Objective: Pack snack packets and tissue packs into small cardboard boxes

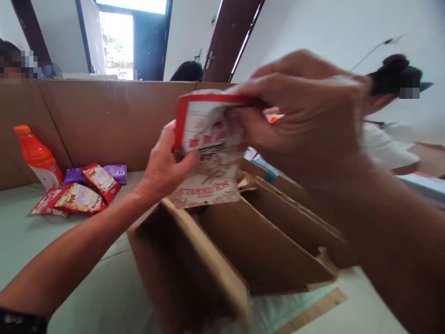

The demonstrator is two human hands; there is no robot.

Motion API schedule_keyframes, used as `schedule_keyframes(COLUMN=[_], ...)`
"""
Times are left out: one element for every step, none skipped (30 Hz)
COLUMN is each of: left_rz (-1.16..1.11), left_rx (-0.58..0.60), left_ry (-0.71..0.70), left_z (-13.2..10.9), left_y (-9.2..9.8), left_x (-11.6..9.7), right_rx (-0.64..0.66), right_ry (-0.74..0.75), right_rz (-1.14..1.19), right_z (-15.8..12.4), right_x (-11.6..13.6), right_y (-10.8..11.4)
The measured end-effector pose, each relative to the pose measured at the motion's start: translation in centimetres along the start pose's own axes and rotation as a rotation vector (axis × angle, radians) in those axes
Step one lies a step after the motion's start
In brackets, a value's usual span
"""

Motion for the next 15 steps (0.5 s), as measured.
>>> schedule_keyframes(left_rz=[-0.013, -0.04, -0.077, -0.115, -0.152, -0.17, -0.164, -0.131, -0.075, -0.028, 0.024, 0.084, 0.143, 0.208, 0.273], left_rx=[-0.05, -0.106, -0.161, -0.218, -0.268, -0.305, -0.345, -0.392, -0.442, -0.475, -0.474, -0.464, -0.446, -0.428, -0.415], left_ry=[0.03, 0.059, 0.09, 0.124, 0.165, 0.22, 0.281, 0.354, 0.435, 0.499, 0.585, 0.671, 0.747, 0.816, 0.869], left_z=[-0.1, -0.2, -0.3, -0.5, -0.8, -1.3, -2.1, -3.1, -4.3, -5.7, -7.0, -8.3, -9.4, -10.2, -10.8], left_y=[2.1, 4.3, 6.7, 9.2, 11.6, 14.0, 16.3, 18.5, 20.6, 22.4, 23.9, 25.1, 26.2, 27.2, 28.2], left_x=[0.4, 0.9, 1.5, 2.2, 3.0, 3.9, 4.9, 5.9, 6.9, 7.8, 8.7, 9.6, 10.4, 11.1, 11.5], right_rx=[-0.013, -0.029, -0.036, -0.028, -0.007, 0.033, 0.1, 0.196, 0.319, 0.455, 0.591, 0.71, 0.804, 0.87, 0.914], right_ry=[0.018, 0.016, -0.01, -0.052, -0.097, -0.143, -0.187, -0.235, -0.294, -0.363, -0.438, -0.51, -0.568, -0.612, -0.641], right_rz=[0.084, 0.158, 0.21, 0.233, 0.229, 0.208, 0.184, 0.154, 0.109, 0.056, -0.002, -0.059, -0.104, -0.135, -0.148], right_z=[0.4, 0.4, 0.2, -0.3, -1.1, -2.1, -3.2, -4.3, -5.5, -6.6, -7.7, -8.6, -9.2, -9.6, -9.8], right_x=[-0.1, -0.6, -1.5, -2.7, -3.9, -5.0, -6.0, -7.0, -8.1, -9.3, -10.5, -11.8, -13.1, -14.3, -15.3], right_y=[-1.0, -1.9, -2.8, -3.7, -4.6, -5.5, -6.5, -7.6, -8.8, -9.9, -11.0, -11.9, -12.8, -13.7, -14.6])
Point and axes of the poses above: each hand's wrist, its own z-axis towards the middle knuckle, its own y-axis out of the back of the hand, x = y × z, the point moved 6 cm from there along z, towards the middle knuckle, and after that the axes turned 7 degrees about z, right-handed, at the moved point
